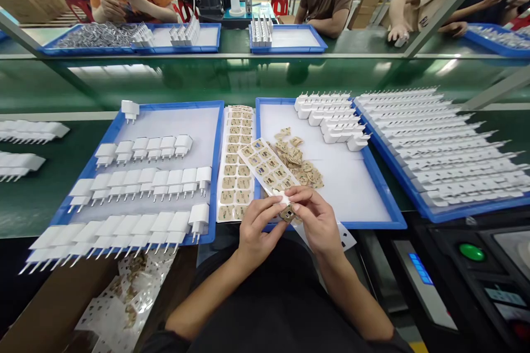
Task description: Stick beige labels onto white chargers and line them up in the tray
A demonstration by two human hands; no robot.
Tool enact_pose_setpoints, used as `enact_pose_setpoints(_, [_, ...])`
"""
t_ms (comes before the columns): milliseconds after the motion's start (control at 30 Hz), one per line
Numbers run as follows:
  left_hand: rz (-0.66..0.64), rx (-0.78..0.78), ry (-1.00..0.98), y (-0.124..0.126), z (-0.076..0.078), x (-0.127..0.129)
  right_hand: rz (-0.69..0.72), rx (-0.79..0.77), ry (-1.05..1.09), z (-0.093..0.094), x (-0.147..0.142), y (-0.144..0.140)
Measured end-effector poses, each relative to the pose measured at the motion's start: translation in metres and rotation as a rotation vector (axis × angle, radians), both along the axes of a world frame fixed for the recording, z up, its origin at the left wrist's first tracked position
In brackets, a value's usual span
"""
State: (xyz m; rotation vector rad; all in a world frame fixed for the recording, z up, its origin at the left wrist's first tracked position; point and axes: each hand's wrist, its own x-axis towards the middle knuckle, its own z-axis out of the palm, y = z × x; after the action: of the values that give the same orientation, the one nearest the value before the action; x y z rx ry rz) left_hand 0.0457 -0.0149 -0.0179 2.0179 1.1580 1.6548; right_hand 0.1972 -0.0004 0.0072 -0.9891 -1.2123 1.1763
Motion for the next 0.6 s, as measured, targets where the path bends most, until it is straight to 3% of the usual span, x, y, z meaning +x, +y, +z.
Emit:
enact_pose_setpoints(167, [-0.039, -0.049, -0.001, -0.001, 0.002, -0.004, 0.07, 0.039, -0.177, 0.007, 0.011, 0.002])
enact_pose_setpoints(300, [-0.05, -0.099, 0.003, -0.002, 0.007, -0.008, -0.007, 0.311, -0.397, 0.016, 0.012, 0.0])
enact_pose_setpoints(400, [-0.037, -0.179, -0.005, -0.004, 0.013, -0.012, 0.047, 0.48, -0.365, 0.02, 0.016, -0.001])
enact_pose_setpoints(500, [-0.02, -0.221, -0.018, -0.009, 0.021, -0.02, -0.076, 0.371, -0.254, 0.017, 0.035, 0.01])
enact_pose_setpoints(567, [-0.017, -0.254, -0.01, -0.015, 0.029, -0.029, -0.206, 0.234, -0.469, 0.011, 0.055, 0.025])
enact_pose_setpoints(600, [-0.018, -0.269, 0.003, -0.019, 0.034, -0.035, -0.205, 0.188, -0.666, 0.006, 0.065, 0.033])
